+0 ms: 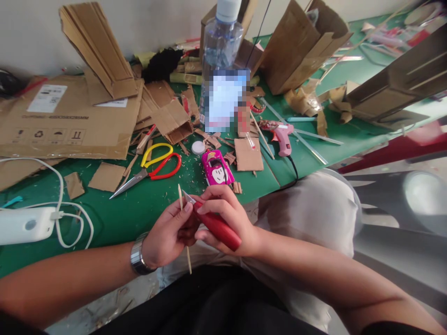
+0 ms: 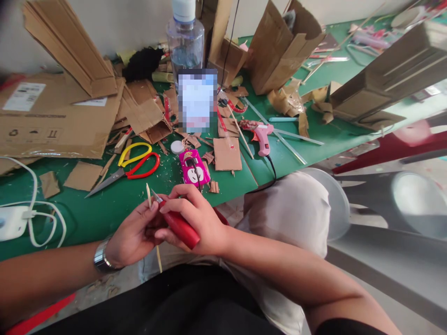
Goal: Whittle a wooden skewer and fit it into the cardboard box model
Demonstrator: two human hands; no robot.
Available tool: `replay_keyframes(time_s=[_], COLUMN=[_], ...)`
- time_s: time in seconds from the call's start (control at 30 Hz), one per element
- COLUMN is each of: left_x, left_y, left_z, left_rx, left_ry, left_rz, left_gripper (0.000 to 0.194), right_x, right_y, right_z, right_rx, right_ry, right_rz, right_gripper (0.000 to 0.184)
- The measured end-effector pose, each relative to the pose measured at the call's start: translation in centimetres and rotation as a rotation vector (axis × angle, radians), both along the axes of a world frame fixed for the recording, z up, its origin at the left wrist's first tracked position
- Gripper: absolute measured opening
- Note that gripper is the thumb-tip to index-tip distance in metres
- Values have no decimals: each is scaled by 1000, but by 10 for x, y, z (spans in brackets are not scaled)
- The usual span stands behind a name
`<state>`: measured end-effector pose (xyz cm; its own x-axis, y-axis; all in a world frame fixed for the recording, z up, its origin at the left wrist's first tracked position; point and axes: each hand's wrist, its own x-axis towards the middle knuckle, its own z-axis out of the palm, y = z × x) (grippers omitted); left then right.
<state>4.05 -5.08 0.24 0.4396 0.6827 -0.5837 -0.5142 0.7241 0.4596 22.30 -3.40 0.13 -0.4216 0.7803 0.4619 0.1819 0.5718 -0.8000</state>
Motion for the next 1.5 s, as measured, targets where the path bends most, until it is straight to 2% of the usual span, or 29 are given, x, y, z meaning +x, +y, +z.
replay_keyframes(time_s=[0.1,0.2,0.33,0.47,0.53,0.67,0.73,0.87,1.17,1.5], left_x=[0,-1,-2,0,1,3,3,4,3,2], left_y=[2,3,4,3,1,-3,-4,-4,-5,-3], left_z=[-2,-5,-6,-2,0,1,1,-1,-3,0], left_rx=[-27,-64,-134,-163,-132,-63,-52,-79,-122,-176], left_ry=[-30,-66,-72,-39,-6,70,81,80,112,92], left_rz=[28,29,17,17,-17,-58,-48,-41,-43,-134], left_gripper=[36,38,47,56,55,54,54,54,56,66], right_x=[3,8,16,14,10,4,3,2,0,1], right_y=[6,10,10,7,5,2,1,0,1,-2], right_z=[7,11,9,6,5,3,2,2,1,-3], right_rx=[-12,40,164,214,224,255,283,319,383,395], right_ry=[-21,-66,-165,-187,-160,-137,-142,-153,-182,-240], right_rz=[7,32,126,213,213,191,183,170,167,202], right_gripper=[28,26,24,19,16,25,19,11,7,9])
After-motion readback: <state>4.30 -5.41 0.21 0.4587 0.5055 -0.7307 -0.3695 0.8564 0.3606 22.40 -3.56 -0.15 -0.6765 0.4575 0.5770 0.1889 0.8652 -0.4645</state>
